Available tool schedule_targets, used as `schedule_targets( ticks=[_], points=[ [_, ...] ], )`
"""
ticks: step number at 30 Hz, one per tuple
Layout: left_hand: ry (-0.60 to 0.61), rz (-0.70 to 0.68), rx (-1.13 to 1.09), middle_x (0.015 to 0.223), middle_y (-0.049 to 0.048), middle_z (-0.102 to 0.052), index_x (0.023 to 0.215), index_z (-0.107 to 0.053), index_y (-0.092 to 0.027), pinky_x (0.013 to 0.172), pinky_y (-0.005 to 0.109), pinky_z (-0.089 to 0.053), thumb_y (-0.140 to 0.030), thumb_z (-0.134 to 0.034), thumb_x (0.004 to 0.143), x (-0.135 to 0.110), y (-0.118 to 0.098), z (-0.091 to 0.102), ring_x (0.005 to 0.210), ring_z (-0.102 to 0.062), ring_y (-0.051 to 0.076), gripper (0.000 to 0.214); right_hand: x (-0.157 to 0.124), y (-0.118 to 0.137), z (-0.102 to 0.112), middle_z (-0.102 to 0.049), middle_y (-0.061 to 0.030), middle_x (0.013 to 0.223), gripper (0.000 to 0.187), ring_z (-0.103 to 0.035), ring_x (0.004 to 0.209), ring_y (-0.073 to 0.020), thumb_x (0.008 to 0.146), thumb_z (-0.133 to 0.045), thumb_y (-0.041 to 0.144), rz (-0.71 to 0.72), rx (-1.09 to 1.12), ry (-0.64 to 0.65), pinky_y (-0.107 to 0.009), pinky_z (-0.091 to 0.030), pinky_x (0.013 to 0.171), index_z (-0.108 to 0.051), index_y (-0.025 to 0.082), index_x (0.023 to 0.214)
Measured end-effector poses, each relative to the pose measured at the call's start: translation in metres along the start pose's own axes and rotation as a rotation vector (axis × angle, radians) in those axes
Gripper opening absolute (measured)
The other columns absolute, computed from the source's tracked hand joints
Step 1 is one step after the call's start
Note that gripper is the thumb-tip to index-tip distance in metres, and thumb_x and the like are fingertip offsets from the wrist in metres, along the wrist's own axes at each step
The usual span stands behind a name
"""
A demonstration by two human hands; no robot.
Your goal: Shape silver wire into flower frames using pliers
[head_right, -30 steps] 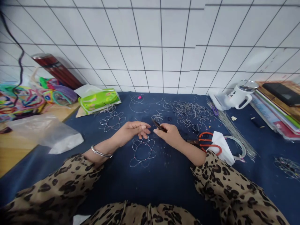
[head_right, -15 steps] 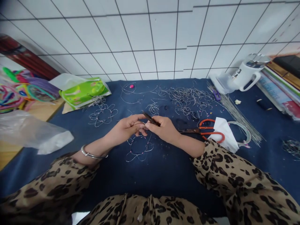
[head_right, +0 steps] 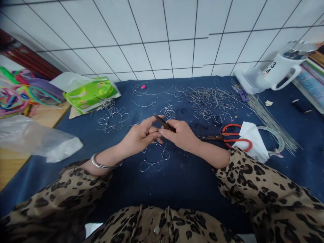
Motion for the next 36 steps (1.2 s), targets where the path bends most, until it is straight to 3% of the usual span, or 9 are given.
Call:
schedule_targets(
  ticks=[5,9,15,19,25,36],
  points=[
    [-0.054,-0.06,0.097,0.094,0.0046,-0.07,0.12,-0.052,-0.018,0.07,0.024,-0.049,-0.03,-0.053,0.086,-0.002,0.002,0.02,0.078,-0.064,0.014,0.036,-0.003,0.003,0.003,-0.039,0.0062,0.058,0.018,-0.035,0.053,-0.0065,0.08,-0.053,0.034,0.021,-0.078,-0.036,-0.022,-0.028,0.051,-0.053,0.017,0.073],
    [-0.061,-0.065,0.071,0.098,0.0065,-0.067,0.114,-0.058,-0.016,0.077,0.027,-0.048,-0.033,-0.048,0.089,-0.003,0.012,0.031,0.086,-0.063,0.015,0.031,-0.004,-0.002,0.005,-0.037,0.0063,0.058,0.017,-0.033,0.053,-0.0064,0.08,-0.053,0.033,-0.025,-0.124,-0.038,-0.022,-0.028,0.051,-0.053,0.017,0.072],
    [0.084,-0.119,0.223,0.099,0.0071,-0.065,0.107,-0.062,-0.017,0.083,0.03,-0.046,-0.031,-0.052,0.087,0.005,0.022,0.027,0.092,-0.059,0.017,0.026,-0.002,-0.002,0.007,-0.04,0.0054,0.058,0.015,-0.038,0.055,-0.0074,0.077,-0.053,0.027,-0.037,-0.278,-0.025,-0.023,-0.029,0.054,-0.051,0.018,0.065],
    [0.165,-0.098,0.255,0.091,0.0054,-0.065,0.102,-0.064,-0.018,0.077,0.028,-0.046,-0.029,-0.05,0.088,0.007,0.027,0.023,0.085,-0.059,0.016,0.023,0.0,-0.002,0.003,-0.04,0.0049,0.059,0.018,-0.04,0.056,-0.0072,0.074,-0.053,0.022,0.004,-0.338,0.005,-0.022,-0.031,0.055,-0.044,0.018,0.059],
    [0.204,-0.09,0.267,0.081,0.0035,-0.062,0.089,-0.064,-0.016,0.067,0.024,-0.044,-0.026,-0.048,0.088,0.008,0.027,0.019,0.074,-0.056,0.013,0.019,0.001,-0.002,-0.003,-0.043,0.0036,0.06,0.015,-0.041,0.059,-0.0085,0.072,-0.052,0.015,0.053,-0.442,0.03,-0.023,-0.031,0.058,-0.045,0.017,0.059],
    [0.237,-0.078,0.215,0.083,0.0027,-0.063,0.087,-0.063,-0.016,0.068,0.024,-0.044,-0.024,-0.047,0.088,0.008,0.028,0.023,0.074,-0.057,0.012,0.018,0.002,-0.002,-0.004,-0.044,0.003,0.061,0.015,-0.042,0.059,-0.0095,0.073,-0.053,0.018,0.029,-0.459,0.035,-0.024,-0.031,0.057,-0.045,0.018,0.059]
  ],
)
Point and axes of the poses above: each hand's wrist, its own x-axis towards the middle knuckle, its own z-axis out of the back of the hand, y = z × x, the point moved 5 cm from there along x, towards the middle knuckle
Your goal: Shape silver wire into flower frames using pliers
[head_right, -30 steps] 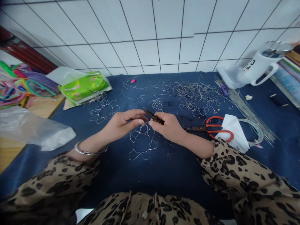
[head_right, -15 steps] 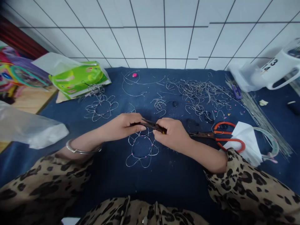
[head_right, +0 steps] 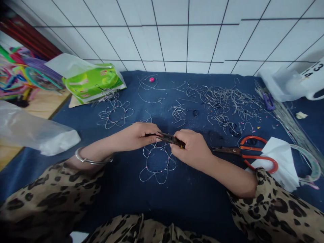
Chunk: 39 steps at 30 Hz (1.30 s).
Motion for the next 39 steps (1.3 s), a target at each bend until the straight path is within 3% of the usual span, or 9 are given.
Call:
schedule_targets(
  ticks=[9,17,31,39],
  points=[
    [0.121,0.038,-0.049,0.077,0.0009,-0.062,0.089,-0.063,-0.018,0.062,0.022,-0.042,-0.028,-0.043,0.089,-0.006,0.011,0.009,0.066,-0.055,0.011,0.022,0.001,-0.001,0.003,-0.042,0.0039,0.059,0.019,-0.041,0.055,-0.0087,0.074,-0.055,0.021,-0.05,0.047,0.005,-0.024,-0.031,0.054,-0.043,0.019,0.059],
    [0.222,0.053,-0.057,0.081,0.001,-0.066,0.09,-0.067,-0.021,0.063,0.023,-0.041,-0.033,-0.053,0.083,-0.012,0.017,0.014,0.069,-0.059,0.012,0.02,0.001,-0.001,0.003,-0.04,0.0043,0.059,0.022,-0.041,0.055,-0.0084,0.076,-0.056,0.025,-0.072,0.032,0.004,-0.024,-0.032,0.055,-0.043,0.019,0.059],
    [0.171,0.009,-0.073,0.07,-0.0013,-0.065,0.077,-0.067,-0.022,0.057,0.023,-0.039,-0.021,-0.053,0.078,-0.013,0.016,0.009,0.06,-0.056,0.011,0.014,0.001,0.0,0.001,-0.041,0.0037,0.061,0.018,-0.041,0.057,-0.0095,0.077,-0.055,0.028,-0.08,0.026,0.011,-0.024,-0.032,0.055,-0.046,0.019,0.063],
    [0.181,0.079,-0.185,0.059,-0.0024,-0.061,0.075,-0.061,-0.019,0.052,0.02,-0.042,-0.023,-0.049,0.083,-0.015,0.013,0.006,0.054,-0.06,0.01,0.016,0.0,0.0,0.001,-0.043,0.0035,0.061,0.016,-0.042,0.058,-0.0097,0.078,-0.055,0.029,-0.081,0.02,-0.001,-0.024,-0.033,0.056,-0.05,0.019,0.067]
  ],
)
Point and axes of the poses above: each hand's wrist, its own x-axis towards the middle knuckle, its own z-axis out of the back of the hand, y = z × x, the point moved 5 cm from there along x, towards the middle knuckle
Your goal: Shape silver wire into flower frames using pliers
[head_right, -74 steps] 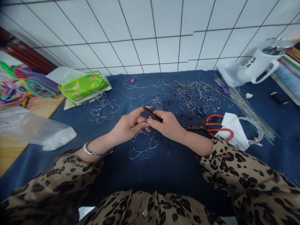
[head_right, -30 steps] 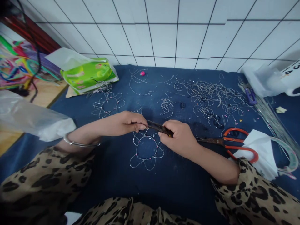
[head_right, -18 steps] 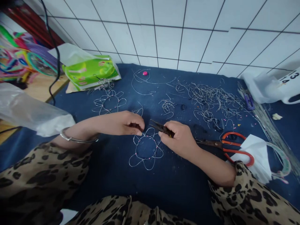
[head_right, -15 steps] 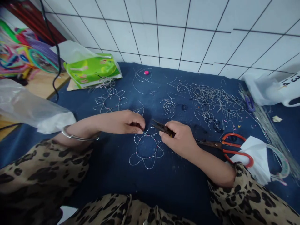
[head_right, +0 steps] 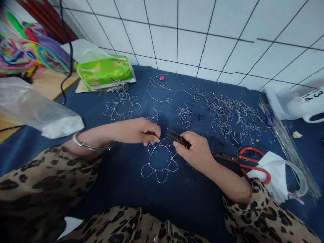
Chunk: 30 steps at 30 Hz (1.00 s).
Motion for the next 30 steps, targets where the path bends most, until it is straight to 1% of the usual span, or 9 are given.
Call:
schedule_targets(
  ticks=[7,12,20,26,30],
  points=[
    [0.046,0.03,-0.1,0.067,-0.0014,-0.066,0.076,-0.059,-0.018,0.053,0.019,-0.042,-0.019,-0.047,0.082,0.0017,-0.0012,-0.004,0.056,-0.062,0.009,0.013,0.0,0.0007,-0.0002,-0.042,0.0036,0.06,0.017,-0.042,0.058,-0.0098,0.078,-0.055,0.029,0.021,0.015,-0.008,-0.024,-0.032,0.056,-0.05,0.019,0.065],
    [0.06,0.038,-0.157,0.074,0.0002,-0.067,0.08,-0.058,-0.019,0.055,0.021,-0.044,-0.018,-0.045,0.081,0.0025,0.0013,-0.0052,0.06,-0.063,0.01,0.012,0.0003,0.001,-0.0002,-0.041,0.004,0.06,0.017,-0.041,0.057,-0.0095,0.077,-0.055,0.029,0.031,0.012,-0.011,-0.024,-0.032,0.056,-0.049,0.019,0.064],
    [0.072,0.03,-0.178,0.079,0.0005,-0.065,0.088,-0.058,-0.019,0.059,0.022,-0.047,-0.015,-0.045,0.081,0.0043,-0.0034,-0.0073,0.063,-0.063,0.011,0.015,0.0003,0.0009,-0.0008,-0.04,0.0043,0.059,0.019,-0.04,0.056,-0.0088,0.077,-0.055,0.026,0.022,0.0,-0.018,-0.024,-0.031,0.056,-0.045,0.019,0.061],
    [0.045,0.001,-0.165,0.078,0.0,-0.064,0.088,-0.058,-0.018,0.06,0.021,-0.048,-0.013,-0.045,0.081,0.0048,-0.0074,-0.006,0.066,-0.063,0.01,0.016,-0.0004,0.0004,-0.0008,-0.04,0.0044,0.058,0.021,-0.04,0.056,-0.0087,0.076,-0.055,0.025,0.035,-0.048,-0.049,-0.024,-0.031,0.056,-0.043,0.019,0.06],
    [0.055,0.005,-0.176,0.08,0.0004,-0.064,0.088,-0.058,-0.018,0.06,0.021,-0.048,-0.013,-0.045,0.081,0.0051,-0.0078,-0.0059,0.067,-0.063,0.01,0.016,-0.0007,-0.0003,-0.0009,-0.04,0.0044,0.058,0.02,-0.04,0.056,-0.0087,0.077,-0.054,0.025,0.027,-0.054,-0.061,-0.024,-0.031,0.056,-0.044,0.019,0.061]
  ],
)
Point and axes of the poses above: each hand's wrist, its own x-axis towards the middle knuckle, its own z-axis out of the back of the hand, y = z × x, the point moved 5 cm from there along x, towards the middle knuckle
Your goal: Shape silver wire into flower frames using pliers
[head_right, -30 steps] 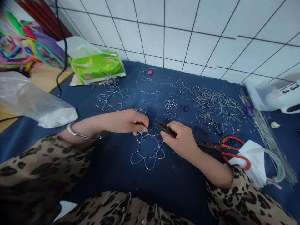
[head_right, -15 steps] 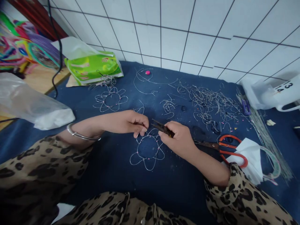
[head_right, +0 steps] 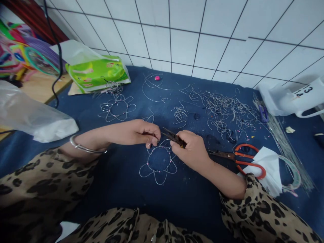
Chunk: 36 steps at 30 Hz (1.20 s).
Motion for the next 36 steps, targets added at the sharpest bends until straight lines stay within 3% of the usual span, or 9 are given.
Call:
schedule_targets(
  ticks=[13,36],
  points=[
    [0.005,0.018,-0.036,0.081,0.0,-0.061,0.088,-0.057,-0.016,0.065,0.022,-0.048,-0.013,-0.045,0.082,0.0009,0.0006,-0.002,0.07,-0.062,0.01,0.013,-0.0012,0.0022,-0.0027,-0.037,0.0047,0.059,0.026,-0.039,0.057,-0.0078,0.074,-0.056,0.021,0.043,-0.022,0.043,-0.023,-0.029,0.056,-0.036,0.018,0.057],
    [0.02,0.018,-0.031,0.081,-0.0004,-0.061,0.091,-0.056,-0.017,0.065,0.022,-0.047,-0.013,-0.044,0.083,0.0022,0.0041,-0.0048,0.07,-0.062,0.01,0.015,-0.0001,0.002,0.0007,-0.037,0.0051,0.059,0.025,-0.039,0.056,-0.0073,0.075,-0.056,0.022,0.004,0.071,0.075,-0.023,-0.03,0.056,-0.039,0.018,0.057]
  ],
)
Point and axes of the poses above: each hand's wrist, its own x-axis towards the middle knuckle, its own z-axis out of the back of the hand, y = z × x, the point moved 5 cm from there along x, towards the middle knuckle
